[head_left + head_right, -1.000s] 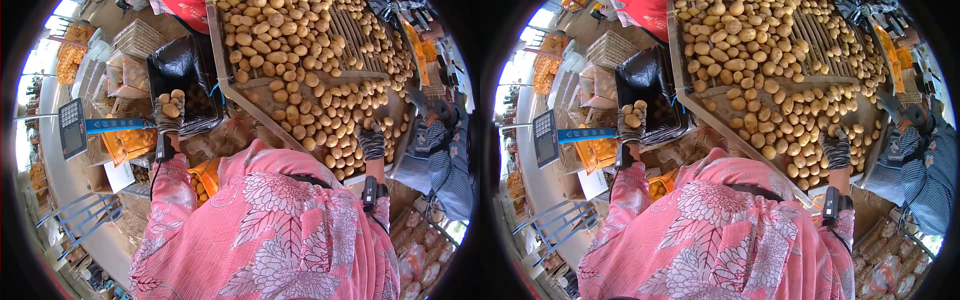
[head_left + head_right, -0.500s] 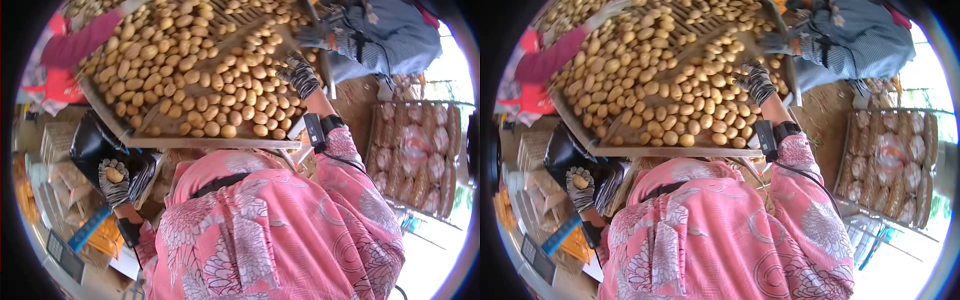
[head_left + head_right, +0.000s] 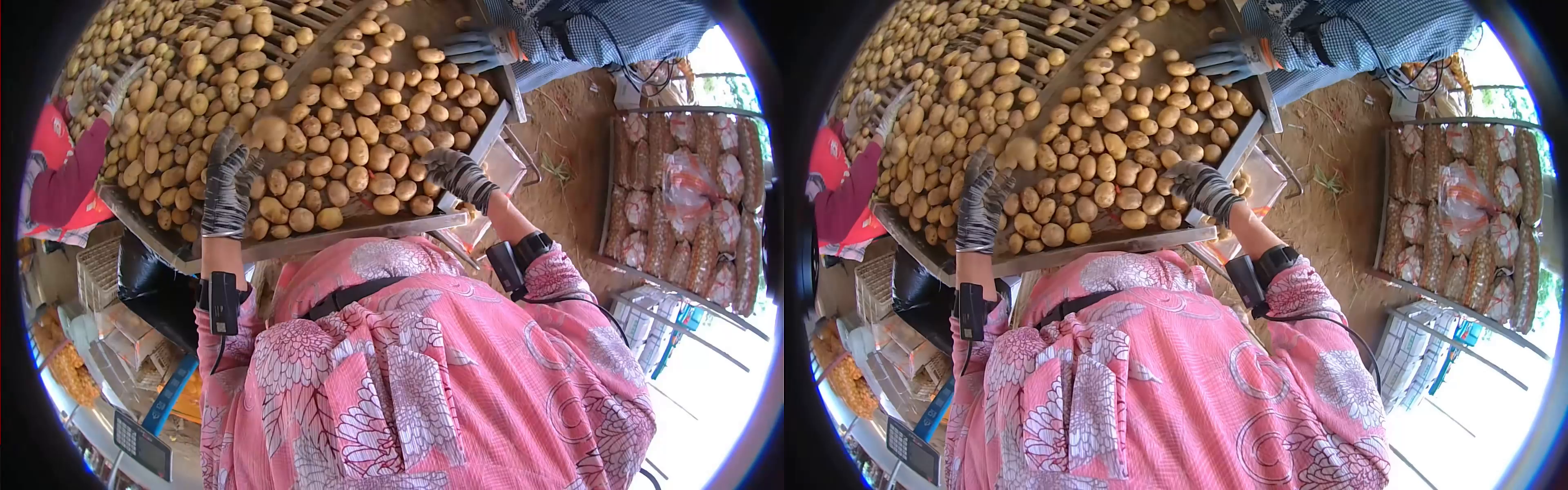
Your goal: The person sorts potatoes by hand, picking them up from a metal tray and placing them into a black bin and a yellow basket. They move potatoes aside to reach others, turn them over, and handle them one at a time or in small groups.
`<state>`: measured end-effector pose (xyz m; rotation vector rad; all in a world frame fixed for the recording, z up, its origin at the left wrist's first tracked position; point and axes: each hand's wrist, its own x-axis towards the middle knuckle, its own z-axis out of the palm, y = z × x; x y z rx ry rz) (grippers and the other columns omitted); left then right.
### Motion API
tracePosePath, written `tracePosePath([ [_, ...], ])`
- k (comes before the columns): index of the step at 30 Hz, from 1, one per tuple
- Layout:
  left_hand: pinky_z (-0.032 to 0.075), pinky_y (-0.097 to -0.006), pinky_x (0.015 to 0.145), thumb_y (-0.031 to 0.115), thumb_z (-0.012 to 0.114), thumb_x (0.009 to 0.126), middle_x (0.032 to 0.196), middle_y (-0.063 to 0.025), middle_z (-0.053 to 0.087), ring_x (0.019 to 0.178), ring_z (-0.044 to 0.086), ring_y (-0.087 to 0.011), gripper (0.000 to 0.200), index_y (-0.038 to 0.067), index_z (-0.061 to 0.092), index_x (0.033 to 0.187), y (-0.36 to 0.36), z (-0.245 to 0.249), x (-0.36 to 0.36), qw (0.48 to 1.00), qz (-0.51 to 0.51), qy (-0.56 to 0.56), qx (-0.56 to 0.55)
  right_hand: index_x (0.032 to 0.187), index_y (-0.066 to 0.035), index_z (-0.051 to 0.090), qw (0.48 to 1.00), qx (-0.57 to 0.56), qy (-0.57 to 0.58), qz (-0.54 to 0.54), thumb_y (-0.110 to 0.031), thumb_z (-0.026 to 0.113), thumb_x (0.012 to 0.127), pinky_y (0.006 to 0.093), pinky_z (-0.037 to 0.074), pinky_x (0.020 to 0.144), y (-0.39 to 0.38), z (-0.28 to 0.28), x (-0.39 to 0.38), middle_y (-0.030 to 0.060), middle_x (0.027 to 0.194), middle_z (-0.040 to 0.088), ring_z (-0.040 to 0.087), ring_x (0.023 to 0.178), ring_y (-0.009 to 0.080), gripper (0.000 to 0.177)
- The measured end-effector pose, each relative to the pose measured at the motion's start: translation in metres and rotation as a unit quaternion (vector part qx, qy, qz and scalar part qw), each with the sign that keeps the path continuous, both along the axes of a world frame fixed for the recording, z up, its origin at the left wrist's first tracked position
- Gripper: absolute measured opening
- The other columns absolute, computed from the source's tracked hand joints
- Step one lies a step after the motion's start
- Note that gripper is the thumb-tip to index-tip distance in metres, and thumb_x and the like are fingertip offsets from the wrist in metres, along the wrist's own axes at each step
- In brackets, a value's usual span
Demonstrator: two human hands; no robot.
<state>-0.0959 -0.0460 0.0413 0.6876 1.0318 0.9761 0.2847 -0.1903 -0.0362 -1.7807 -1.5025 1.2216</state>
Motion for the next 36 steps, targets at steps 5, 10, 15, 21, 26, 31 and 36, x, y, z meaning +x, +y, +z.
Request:
tracePosePath([
  [5,0.044,-0.0280,0.092,0.007,0.064,0.083,0.112,-0.0088,0.059,0.107,0.055,-0.0191,0.035,0.006,0.057,0.117,-0.017,-0.008,0.023,0.954,-0.183,0.222,0.084,0.108,-0.008,0.061,0.994,-0.038,-0.023,0.099,-0.012,0.070,0.073,0.0354,0.050,0.080,0.016,0.043,0.006,0.0132,0.099,0.065,0.063,0.092,0.0286,0.037],
  [10,0.043,-0.0390,0.096,0.010,0.072,0.066,0.119,-0.0153,0.055,0.111,0.053,-0.0334,0.046,0.004,0.061,0.110,-0.051,-0.025,0.016,0.651,-0.338,0.534,0.420,0.110,-0.009,0.059,0.960,0.110,-0.252,0.059,-0.009,0.066,0.074,0.0371,0.051,0.077,0.064,0.056,0.033,0.0145,0.108,0.059,0.062,0.093,0.0282,0.037],
  [15,0.044,-0.0389,0.094,0.008,0.070,0.068,0.117,-0.0142,0.057,0.109,0.054,-0.0319,0.042,0.005,0.061,0.109,-0.052,-0.020,0.017,0.682,-0.327,0.526,0.388,0.123,-0.011,0.052,0.900,0.064,-0.390,0.183,-0.003,0.058,0.078,0.0380,0.050,0.085,0.128,0.033,0.014,0.0139,0.127,0.050,0.057,0.107,0.0322,0.046],
  [21,0.052,-0.0277,0.077,0.009,0.065,0.084,0.107,-0.0082,0.062,0.093,0.062,-0.0156,0.023,0.007,0.062,0.106,-0.034,-0.020,0.043,0.973,-0.153,0.160,-0.060,0.119,-0.009,0.052,0.930,0.000,-0.331,0.160,-0.027,0.065,0.078,0.0412,0.049,0.084,0.166,0.073,0.007,0.0181,0.106,0.061,0.060,0.101,0.0323,0.047],
  [26,0.051,-0.0385,0.086,0.014,0.063,0.085,0.113,-0.0048,0.060,0.100,0.060,-0.0194,0.043,0.012,0.050,0.125,-0.011,0.010,0.098,0.917,-0.149,-0.276,-0.247,0.112,-0.008,0.055,0.966,0.093,-0.117,0.213,-0.033,0.065,0.080,0.0399,0.049,0.069,0.125,0.076,-0.061,0.0146,0.085,0.063,0.063,0.079,0.0305,0.042],
  [31,0.049,-0.0334,0.090,0.007,0.065,0.080,0.114,-0.0038,0.060,0.103,0.059,-0.0211,0.036,0.011,0.058,0.115,-0.016,-0.020,0.082,0.938,-0.014,-0.121,-0.326,0.117,-0.009,0.057,0.968,0.134,-0.153,0.145,-0.023,0.071,0.074,0.0400,0.049,0.082,0.099,0.050,-0.010,0.0154,0.105,0.062,0.060,0.093,0.0338,0.048],
  [36,0.048,-0.0250,0.081,0.003,0.066,0.080,0.097,-0.0013,0.063,0.088,0.058,-0.0114,0.025,0.002,0.061,0.104,-0.026,-0.038,0.063,0.934,-0.273,0.232,0.003,0.119,-0.010,0.054,0.938,-0.013,-0.344,-0.045,-0.014,0.061,0.077,0.0393,0.047,0.087,0.078,0.065,0.081,0.0180,0.112,0.058,0.059,0.101,0.0334,0.043],
])
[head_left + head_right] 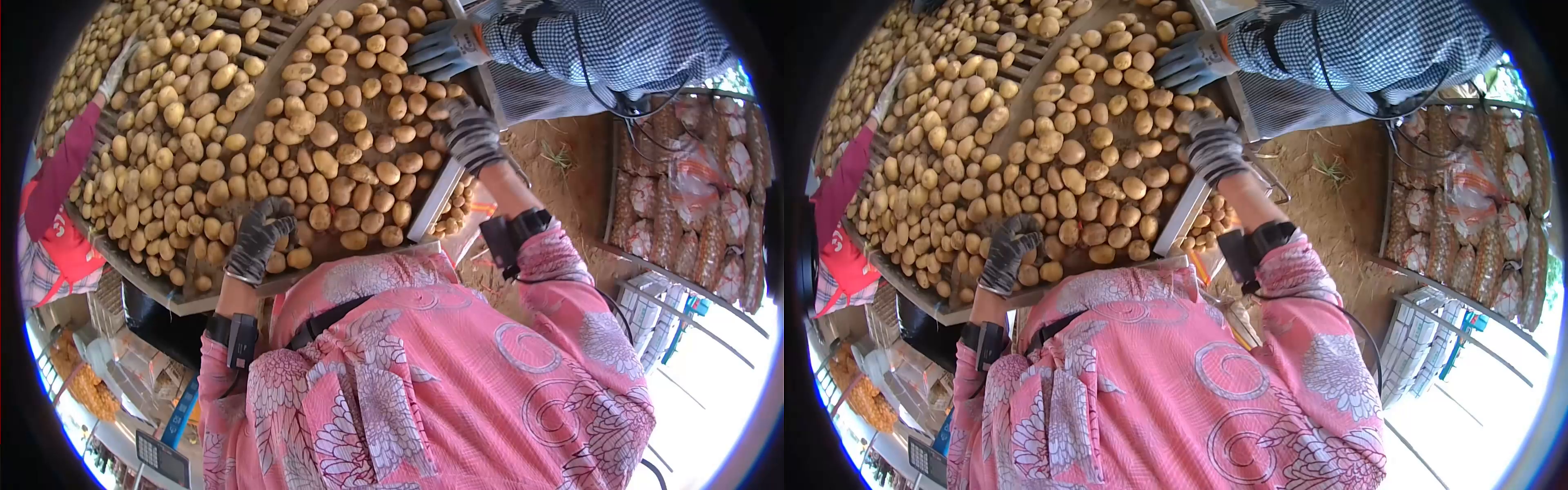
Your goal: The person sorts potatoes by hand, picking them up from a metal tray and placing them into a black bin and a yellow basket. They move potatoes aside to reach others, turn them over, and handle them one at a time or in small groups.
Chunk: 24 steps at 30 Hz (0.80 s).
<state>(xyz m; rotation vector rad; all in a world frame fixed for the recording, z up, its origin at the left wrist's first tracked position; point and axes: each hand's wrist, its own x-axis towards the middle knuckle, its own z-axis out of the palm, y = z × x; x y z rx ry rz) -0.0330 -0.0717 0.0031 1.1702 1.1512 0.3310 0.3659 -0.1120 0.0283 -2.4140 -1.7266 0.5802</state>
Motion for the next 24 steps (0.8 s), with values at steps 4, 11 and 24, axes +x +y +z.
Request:
tracePosePath([
  [4,0.047,-0.0245,0.079,0.002,0.067,0.079,0.092,-0.0003,0.062,0.086,0.057,-0.0101,0.022,0.002,0.061,0.101,-0.003,0.018,0.015,0.999,-0.026,0.042,0.013,0.119,-0.010,0.054,0.989,-0.009,-0.118,0.088,-0.022,0.059,0.079,0.0418,0.048,0.085,0.021,-0.031,0.006,0.0200,0.114,0.057,0.059,0.100,0.0361,0.041],
  [11,0.048,-0.0219,0.073,-0.001,0.066,0.079,0.093,-0.0009,0.064,0.082,0.057,-0.0080,0.026,0.002,0.062,0.105,-0.004,0.012,0.010,0.996,-0.038,0.056,0.057,0.118,-0.005,0.052,0.976,0.006,0.207,0.063,-0.030,0.068,0.077,0.0416,0.048,0.083,0.053,-0.031,-0.034,0.0218,0.103,0.062,0.059,0.099,0.0368,0.051],
  [24,0.047,-0.0227,0.072,0.002,0.064,0.082,0.088,0.0002,0.061,0.079,0.056,-0.0089,0.016,0.002,0.063,0.099,-0.023,-0.028,-0.056,0.992,0.113,0.040,-0.039,0.117,-0.022,0.055,0.919,0.132,-0.002,0.371,-0.039,0.071,0.068,0.0502,0.037,0.095,-0.028,-0.031,-0.130,0.0116,0.134,0.041,0.039,0.124,0.0354,0.054],
])
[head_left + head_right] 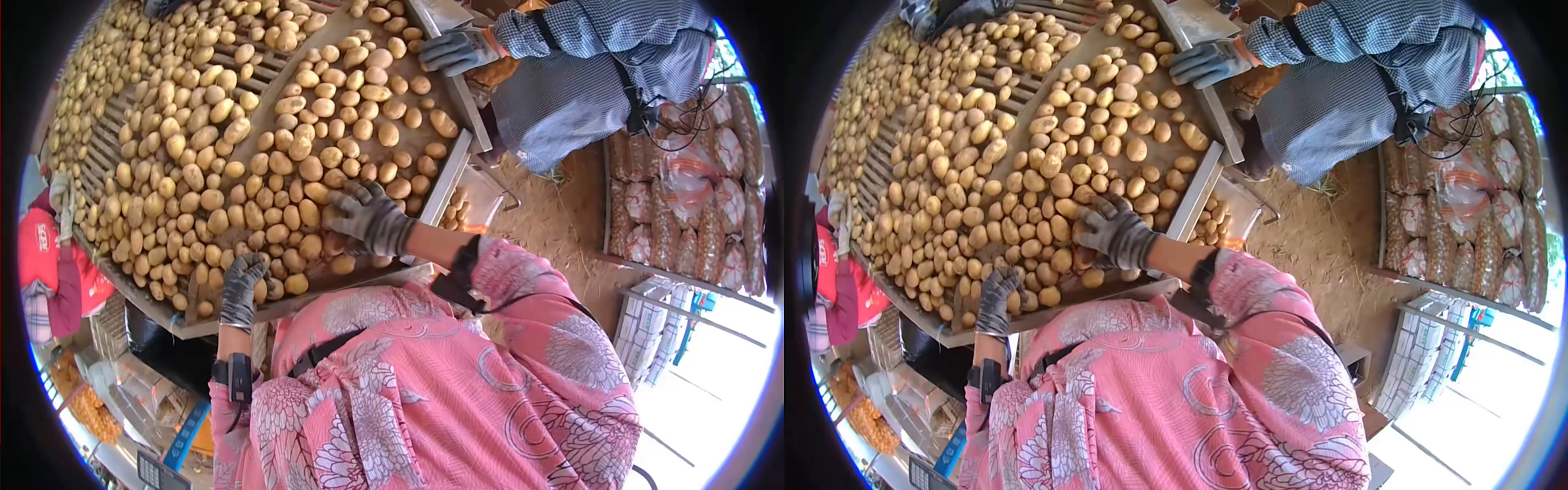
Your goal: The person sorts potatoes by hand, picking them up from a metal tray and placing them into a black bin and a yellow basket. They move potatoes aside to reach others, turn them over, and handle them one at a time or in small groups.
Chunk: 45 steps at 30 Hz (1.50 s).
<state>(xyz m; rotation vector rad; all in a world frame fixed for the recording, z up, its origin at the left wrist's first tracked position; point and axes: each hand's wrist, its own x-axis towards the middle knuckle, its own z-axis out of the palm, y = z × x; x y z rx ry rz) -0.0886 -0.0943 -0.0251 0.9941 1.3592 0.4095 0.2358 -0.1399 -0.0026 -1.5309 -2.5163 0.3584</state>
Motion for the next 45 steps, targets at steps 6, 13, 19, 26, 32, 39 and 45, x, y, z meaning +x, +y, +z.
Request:
tracePosePath([
  [6,0.050,-0.0240,0.056,0.010,0.063,0.085,0.082,-0.0010,0.060,0.066,0.057,-0.0115,0.016,0.004,0.061,0.100,-0.003,0.006,-0.004,0.999,0.041,-0.020,0.028,0.106,-0.014,0.059,0.984,0.094,0.049,-0.141,-0.031,0.068,0.071,0.0454,0.045,0.087,0.059,0.025,0.049,0.0161,0.114,0.053,0.052,0.105,0.0343,0.040],
  [13,0.049,-0.0239,0.057,0.014,0.062,0.087,0.082,-0.0006,0.059,0.068,0.056,-0.0107,0.016,0.003,0.062,0.099,-0.006,-0.004,-0.011,0.985,0.163,-0.062,-0.016,0.113,-0.012,0.054,0.906,-0.107,-0.206,-0.355,-0.017,0.065,0.072,0.0444,0.046,0.088,0.063,0.024,0.153,0.0177,0.110,0.058,0.057,0.104,0.0370,0.043],
  [19,0.043,-0.0280,0.038,0.021,0.061,0.088,0.065,-0.0034,0.056,0.045,0.053,-0.0157,0.015,0.006,0.059,0.088,0.003,0.018,0.007,0.976,0.185,-0.050,-0.102,0.120,-0.013,0.052,0.918,-0.188,-0.015,-0.350,-0.024,0.067,0.075,0.0409,0.046,0.092,0.101,0.030,0.137,0.0162,0.115,0.058,0.058,0.106,0.0323,0.049],
  [26,0.040,-0.0320,0.036,0.023,0.057,0.089,0.061,-0.0069,0.055,0.042,0.051,-0.0213,0.015,0.009,0.055,0.095,-0.001,-0.018,-0.015,0.976,0.168,-0.092,-0.101,0.104,-0.008,0.058,0.869,-0.058,0.223,-0.437,-0.022,0.069,0.074,0.0408,0.048,0.080,0.162,0.007,0.160,0.0194,0.100,0.063,0.060,0.095,0.0358,0.035],
  [32,0.045,-0.0294,0.043,0.020,0.057,0.089,0.067,-0.0074,0.058,0.048,0.054,-0.0191,0.016,0.006,0.058,0.095,0.006,-0.033,-0.020,0.970,0.173,-0.113,-0.129,0.128,-0.016,0.049,0.940,-0.124,-0.069,-0.312,-0.011,0.059,0.081,0.0406,0.045,0.093,0.221,0.023,0.158,0.0145,0.127,0.050,0.052,0.114,0.0332,0.048],
  [39,0.051,-0.0352,0.050,0.025,0.062,0.085,0.072,-0.0069,0.059,0.060,0.058,-0.0224,0.021,0.009,0.056,0.098,0.004,0.019,0.008,0.885,0.318,-0.285,-0.185,0.120,-0.009,0.052,0.948,-0.179,-0.014,-0.262,-0.013,0.071,0.071,0.0396,0.047,0.086,0.211,0.027,0.154,0.0197,0.109,0.062,0.059,0.102,0.0356,0.052],
  [45,0.054,-0.0409,0.077,0.030,0.046,0.097,0.099,-0.0072,0.061,0.087,0.061,-0.0224,0.029,0.008,0.053,0.115,0.000,-0.011,0.002,0.965,0.155,-0.206,0.052,0.129,0.001,0.046,0.643,-0.426,0.619,-0.146,-0.016,0.070,0.076,0.0295,0.049,0.082,0.135,0.074,0.093,0.0071,0.112,0.060,0.062,0.092,0.0184,0.060],
])
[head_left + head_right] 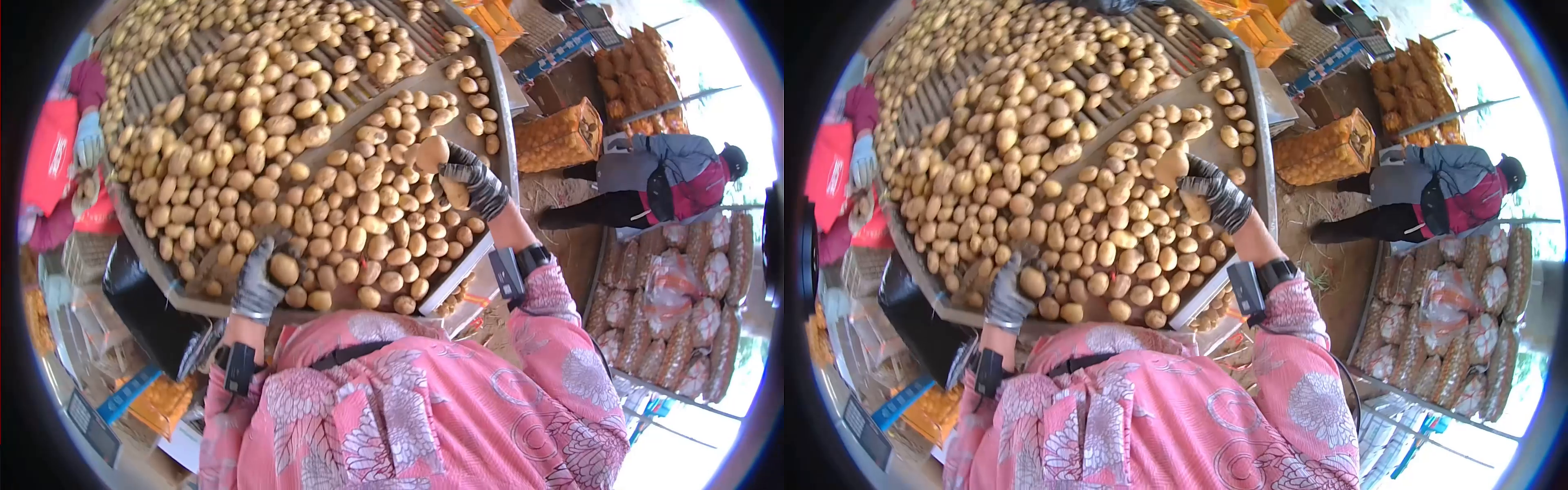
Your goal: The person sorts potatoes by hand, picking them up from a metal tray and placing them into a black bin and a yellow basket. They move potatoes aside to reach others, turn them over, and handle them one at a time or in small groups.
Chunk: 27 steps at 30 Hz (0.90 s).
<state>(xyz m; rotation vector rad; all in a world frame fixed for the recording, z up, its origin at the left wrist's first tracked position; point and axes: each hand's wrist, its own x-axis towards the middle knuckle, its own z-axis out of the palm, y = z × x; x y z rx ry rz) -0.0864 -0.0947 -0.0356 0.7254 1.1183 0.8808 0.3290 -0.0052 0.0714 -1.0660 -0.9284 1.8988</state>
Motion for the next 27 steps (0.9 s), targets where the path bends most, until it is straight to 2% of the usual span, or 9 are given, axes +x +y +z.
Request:
tracePosePath([
  [2,0.049,-0.0355,0.091,0.031,0.045,0.097,0.119,-0.0072,0.056,0.106,0.055,-0.0185,0.038,0.005,0.048,0.125,0.006,0.052,0.012,0.957,-0.128,0.122,0.228,0.137,0.000,0.037,0.999,0.021,0.024,0.044,-0.020,0.066,0.080,0.0266,0.053,0.066,-0.018,0.019,-0.045,0.0103,0.111,0.059,0.062,0.077,0.0124,0.066],
  [6,0.045,-0.0350,0.096,0.034,0.045,0.097,0.125,-0.0076,0.053,0.112,0.052,-0.0189,0.045,0.003,0.045,0.130,-0.003,0.090,0.015,0.971,-0.058,-0.234,0.005,0.137,-0.001,0.037,0.981,-0.026,0.080,0.174,-0.023,0.063,0.085,0.0260,0.053,0.068,-0.035,0.047,-0.133,0.0096,0.111,0.060,0.062,0.080,0.0128,0.062],
  [10,0.052,-0.0413,0.085,0.039,0.060,0.087,0.113,-0.0129,0.059,0.097,0.060,-0.0261,0.053,0.003,0.049,0.124,-0.024,0.088,-0.006,0.926,-0.039,-0.374,-0.039,0.134,0.000,0.041,0.918,0.211,-0.124,0.311,-0.019,0.061,0.087,0.0292,0.047,0.086,-0.040,0.022,-0.238,0.0103,0.113,0.060,0.058,0.098,0.0171,0.055],
  [14,0.056,-0.0392,0.074,0.037,0.066,0.083,0.102,-0.0101,0.062,0.086,0.064,-0.0270,0.048,0.005,0.051,0.115,-0.071,0.095,-0.065,0.946,0.177,-0.257,-0.085,0.130,-0.004,0.046,0.925,0.144,-0.103,0.336,-0.022,0.059,0.089,0.0291,0.050,0.080,-0.049,0.015,-0.283,0.0078,0.106,0.062,0.060,0.091,0.0157,0.047],
  [17,0.056,-0.0386,0.062,0.045,0.061,0.085,0.091,-0.0056,0.061,0.075,0.063,-0.0229,0.043,0.010,0.053,0.109,-0.100,0.047,-0.139,0.910,0.312,-0.272,-0.009,0.127,-0.007,0.050,0.971,-0.111,0.014,0.210,-0.033,0.058,0.090,0.0303,0.050,0.077,-0.059,0.013,-0.299,0.0051,0.099,0.061,0.060,0.086,0.0154,0.046],
  [19,0.052,-0.0327,0.058,0.048,0.061,0.084,0.088,-0.0042,0.061,0.079,0.062,-0.0202,0.037,0.014,0.055,0.097,-0.115,-0.003,-0.227,0.920,0.194,-0.337,0.038,0.132,-0.006,0.041,0.969,-0.152,0.095,0.171,-0.043,0.053,0.091,0.0378,0.051,0.085,-0.060,-0.021,-0.297,0.0133,0.112,0.060,0.060,0.099,0.0257,0.056],
  [22,0.053,-0.0387,0.075,0.030,0.072,0.076,0.093,-0.0100,0.062,0.080,0.062,-0.0271,0.047,0.011,0.054,0.115,-0.120,0.036,-0.268,0.892,0.434,0.023,-0.121,0.135,-0.006,0.036,0.953,-0.165,0.176,0.184,-0.051,0.052,0.089,0.0484,0.047,0.092,-0.076,0.006,-0.321,0.0195,0.121,0.053,0.055,0.108,0.0343,0.066],
  [24,0.052,-0.0394,0.080,0.028,0.076,0.071,0.100,-0.0097,0.063,0.090,0.062,-0.0279,0.062,0.011,0.050,0.125,-0.115,-0.012,-0.317,0.762,0.282,0.581,0.046,0.135,-0.008,0.036,0.948,-0.159,0.194,0.196,-0.052,0.052,0.089,0.0522,0.045,0.092,-0.077,0.007,-0.327,0.0216,0.124,0.050,0.052,0.112,0.0352,0.067],
  [27,0.053,-0.0378,0.078,0.031,0.065,0.084,0.115,-0.0133,0.058,0.095,0.061,-0.0225,0.059,0.005,0.043,0.132,-0.111,0.072,-0.250,0.969,0.234,0.080,0.025,0.137,-0.012,0.035,0.956,-0.145,0.167,0.192,-0.053,0.054,0.088,0.0506,0.045,0.093,-0.081,0.017,-0.348,0.0184,0.130,0.045,0.048,0.117,0.0329,0.067],
])
